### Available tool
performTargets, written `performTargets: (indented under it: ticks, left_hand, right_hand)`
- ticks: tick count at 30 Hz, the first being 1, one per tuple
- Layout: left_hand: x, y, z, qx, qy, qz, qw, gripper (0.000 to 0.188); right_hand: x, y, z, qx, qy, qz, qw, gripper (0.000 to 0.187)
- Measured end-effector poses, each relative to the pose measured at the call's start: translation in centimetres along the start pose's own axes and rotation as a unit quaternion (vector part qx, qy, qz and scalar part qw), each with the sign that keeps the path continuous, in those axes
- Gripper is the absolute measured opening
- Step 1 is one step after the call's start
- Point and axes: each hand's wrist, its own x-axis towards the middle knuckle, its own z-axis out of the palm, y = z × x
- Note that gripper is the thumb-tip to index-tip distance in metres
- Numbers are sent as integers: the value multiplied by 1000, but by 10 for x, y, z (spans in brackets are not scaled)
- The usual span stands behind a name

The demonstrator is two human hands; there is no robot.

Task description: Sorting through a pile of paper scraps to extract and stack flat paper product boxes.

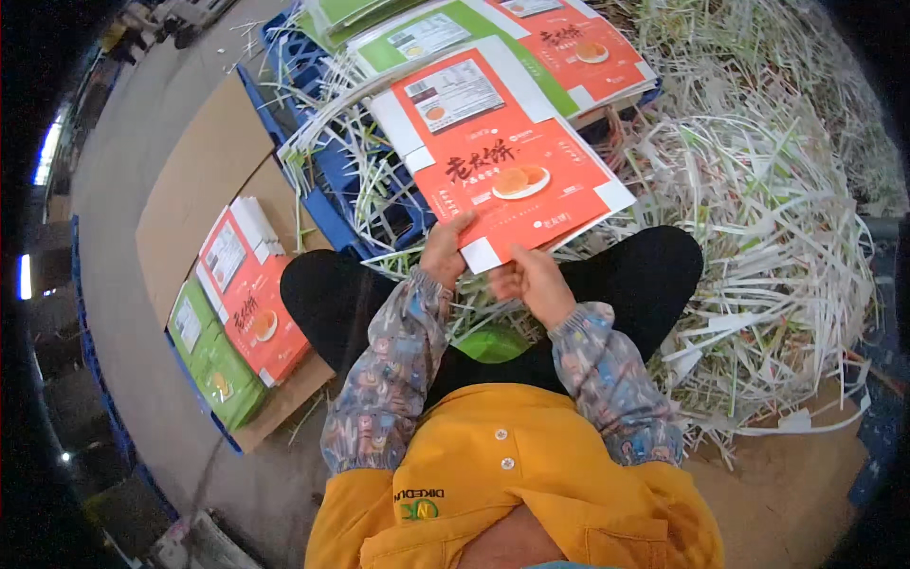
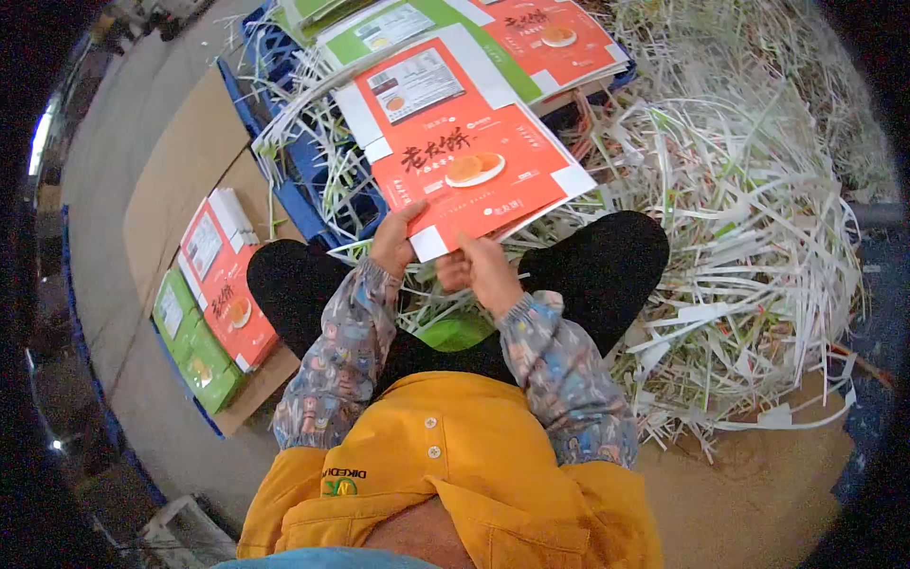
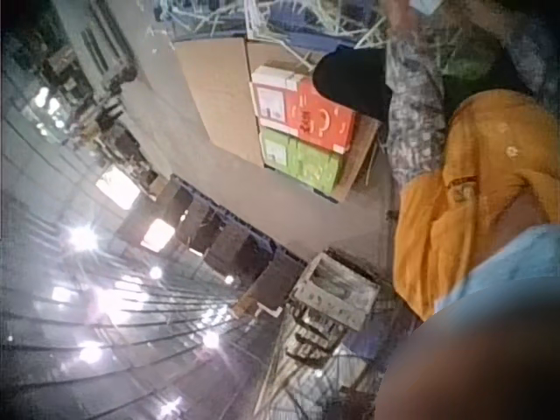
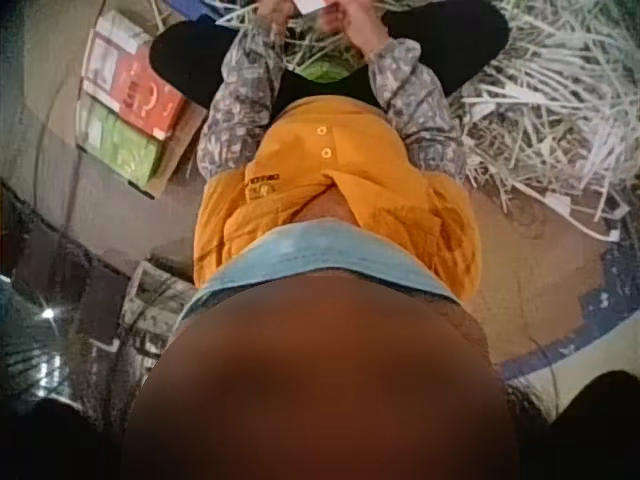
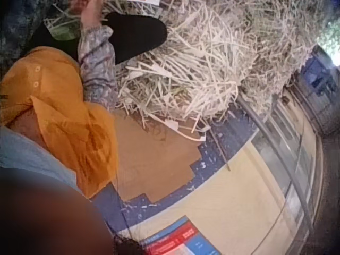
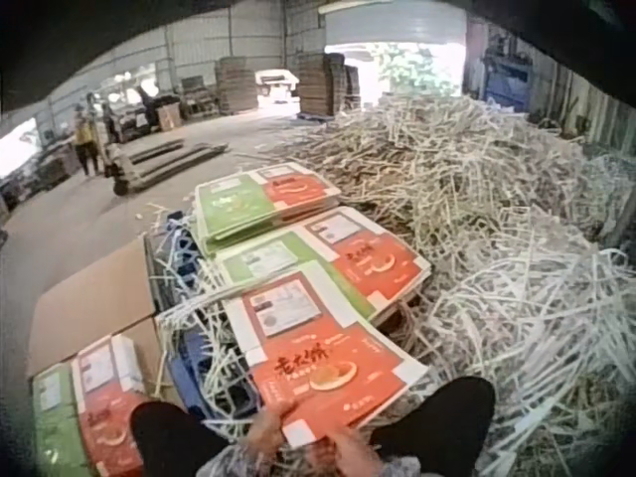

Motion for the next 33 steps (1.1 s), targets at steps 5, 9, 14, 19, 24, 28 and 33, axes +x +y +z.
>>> performTargets:
  ticks: [5, 9, 14, 19, 24, 28, 33]
  left_hand:
    - [-7, 22, -3, -9, -36, -13, 999, 37]
    - [-22, 35, -5, -4, -46, -16, 999, 36]
    - [-30, 39, -2, 1, 13, -46, 999, 35]
    - [-45, 43, 15, 29, 8, -53, 998, 34]
    - [-41, 43, 12, 28, -3, -19, 999, 35]
    - [-40, 47, 9, 62, -8, 3, 998, 38]
    - [-52, 67, 17, 83, -35, 38, 995, 40]
  right_hand:
    - [-30, -23, -60, -186, 287, -372, 863, 33]
    - [-7, -70, -68, -173, 376, -418, 809, 39]
    - [23, -77, -90, -271, 413, -381, 782, 41]
    - [17, -88, -93, -451, 394, -317, 735, 35]
    - [7, -82, -74, 13, 199, -355, 913, 28]
    - [3, -80, -65, -4, 207, -290, 934, 30]
    - [6, -72, -80, -113, 178, -338, 917, 33]
